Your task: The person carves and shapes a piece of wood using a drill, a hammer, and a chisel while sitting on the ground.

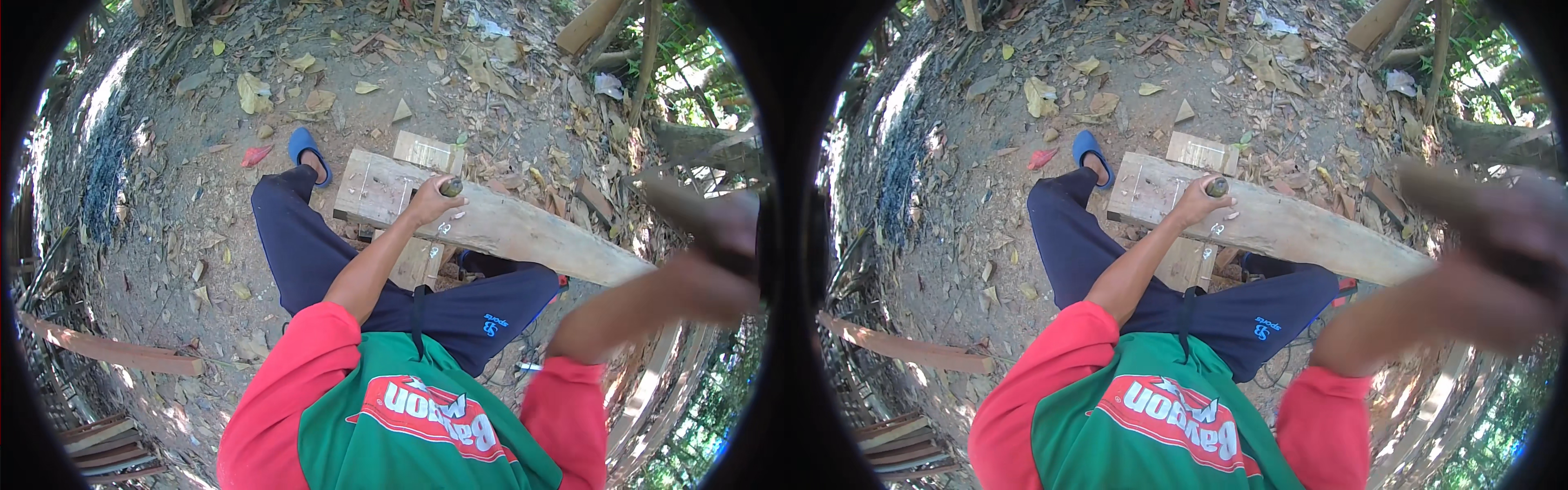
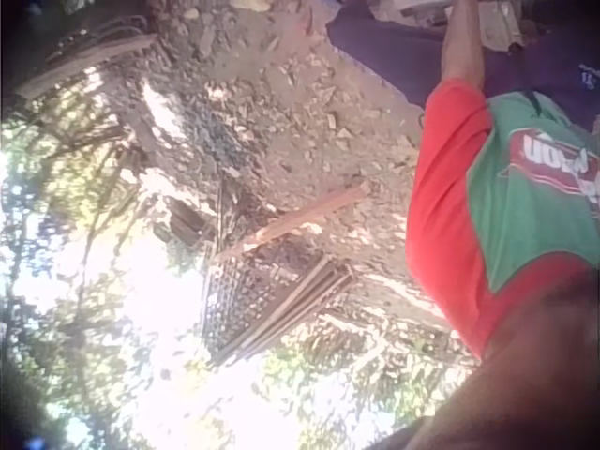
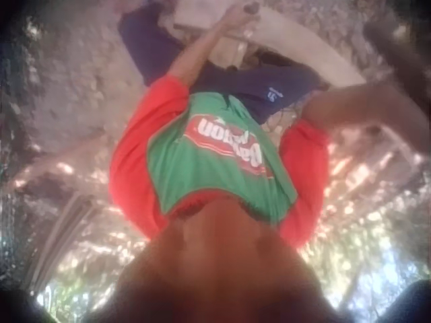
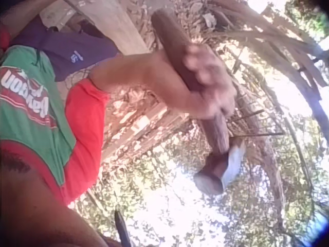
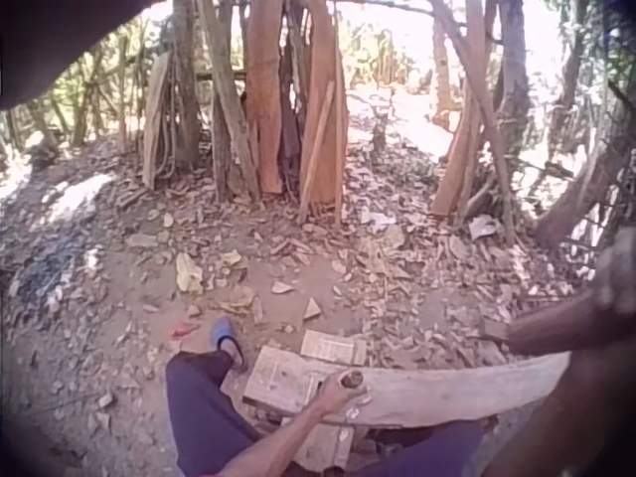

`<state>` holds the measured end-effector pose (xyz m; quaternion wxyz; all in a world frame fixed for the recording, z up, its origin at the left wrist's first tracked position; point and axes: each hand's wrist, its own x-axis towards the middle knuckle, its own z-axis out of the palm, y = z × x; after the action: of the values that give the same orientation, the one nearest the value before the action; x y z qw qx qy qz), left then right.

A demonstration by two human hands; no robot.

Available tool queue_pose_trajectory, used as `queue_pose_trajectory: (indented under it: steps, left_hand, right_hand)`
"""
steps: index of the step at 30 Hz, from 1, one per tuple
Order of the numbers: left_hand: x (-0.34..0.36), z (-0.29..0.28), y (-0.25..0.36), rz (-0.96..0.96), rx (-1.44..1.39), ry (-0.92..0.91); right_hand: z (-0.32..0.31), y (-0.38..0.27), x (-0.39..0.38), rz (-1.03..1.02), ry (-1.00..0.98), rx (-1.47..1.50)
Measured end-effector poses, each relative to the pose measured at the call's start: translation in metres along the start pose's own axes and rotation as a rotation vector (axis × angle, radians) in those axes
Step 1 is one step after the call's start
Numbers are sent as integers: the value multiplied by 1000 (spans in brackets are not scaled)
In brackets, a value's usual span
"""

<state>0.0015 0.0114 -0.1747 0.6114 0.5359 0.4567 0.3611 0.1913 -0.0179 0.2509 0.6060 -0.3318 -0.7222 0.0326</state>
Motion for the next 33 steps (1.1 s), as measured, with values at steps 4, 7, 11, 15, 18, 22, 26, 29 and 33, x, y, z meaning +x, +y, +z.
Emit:
queue_pose_trajectory:
  steps: [4,7,11,15,18,22,26,29,33]
  left_hand:
    - [6,9,12,30,-164,-16]
    - [16,-8,3,128,-63,89]
    - [14,-14,4,64,-35,-65]
    - [-13,-15,16,47,24,-73]
    - [-3,-21,21,6,-7,-56]
    - [-5,-15,41,-77,130,-88]
    - [-25,-14,20,69,-28,77]
    - [-17,-14,19,83,-1,135]
    - [-7,-23,61,41,-137,166]
  right_hand:
    - [98,77,-239,1070,-484,-221]
    - [114,103,-284,1009,-492,-203]
    - [90,105,-337,1553,-444,-103]
    - [65,140,-387,1631,-336,-327]
    - [65,160,-417,1505,-294,-508]
    - [77,153,-388,1437,-298,-585]
    - [72,128,-371,1176,-114,-585]
    - [63,114,-339,1169,-74,-453]
    - [60,109,-318,1230,-79,-300]
